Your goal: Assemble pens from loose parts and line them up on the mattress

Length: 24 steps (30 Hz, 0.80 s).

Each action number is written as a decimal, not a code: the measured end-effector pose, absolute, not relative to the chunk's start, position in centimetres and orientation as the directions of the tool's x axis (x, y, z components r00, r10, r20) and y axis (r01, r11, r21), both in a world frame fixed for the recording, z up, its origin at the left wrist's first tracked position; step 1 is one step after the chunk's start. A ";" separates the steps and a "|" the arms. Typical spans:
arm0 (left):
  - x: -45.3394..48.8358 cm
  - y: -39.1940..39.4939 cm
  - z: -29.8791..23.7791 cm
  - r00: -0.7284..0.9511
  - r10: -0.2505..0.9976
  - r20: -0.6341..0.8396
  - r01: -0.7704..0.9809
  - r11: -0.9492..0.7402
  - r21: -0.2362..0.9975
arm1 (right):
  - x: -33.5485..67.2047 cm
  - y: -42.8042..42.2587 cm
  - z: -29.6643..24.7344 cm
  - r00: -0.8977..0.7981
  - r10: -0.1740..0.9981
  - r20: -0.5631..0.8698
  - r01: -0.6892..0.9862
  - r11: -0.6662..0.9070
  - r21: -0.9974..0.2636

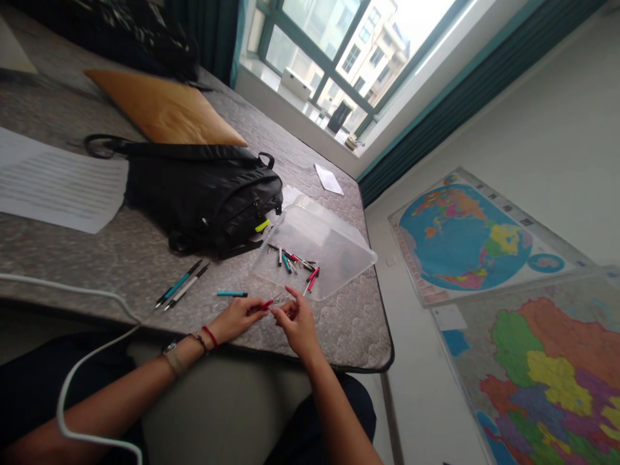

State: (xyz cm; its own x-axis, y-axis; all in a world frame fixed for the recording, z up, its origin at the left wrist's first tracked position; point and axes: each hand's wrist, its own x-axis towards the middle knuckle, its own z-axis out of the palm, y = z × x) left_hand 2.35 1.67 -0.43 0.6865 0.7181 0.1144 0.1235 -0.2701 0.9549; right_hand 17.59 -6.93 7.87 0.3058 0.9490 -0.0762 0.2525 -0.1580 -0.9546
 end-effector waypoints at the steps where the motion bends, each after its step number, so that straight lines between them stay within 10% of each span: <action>1: 2.4 1.7 -0.5 0.687 0.718 0.110 0.131 -0.272 0.953 | 17.8 -7.1 7.7 0.318 0.945 -0.078 0.248 -0.162 -0.955; 9: 2.4 1.9 -0.9 0.682 0.722 0.118 0.102 -0.254 0.962 | 21.6 -8.6 5.1 0.405 0.908 -0.111 0.409 -0.289 -0.865; 17: 1.9 1.8 -1.7 0.686 0.722 0.089 0.146 -0.257 0.955 | 23.6 -11.4 -2.3 0.512 0.849 0.134 0.834 -0.454 -0.314; 24: 1.8 1.8 -2.3 0.649 0.759 0.045 0.179 -0.210 0.961 | 23.6 -11.0 -2.5 0.498 0.864 0.076 0.860 -0.480 -0.175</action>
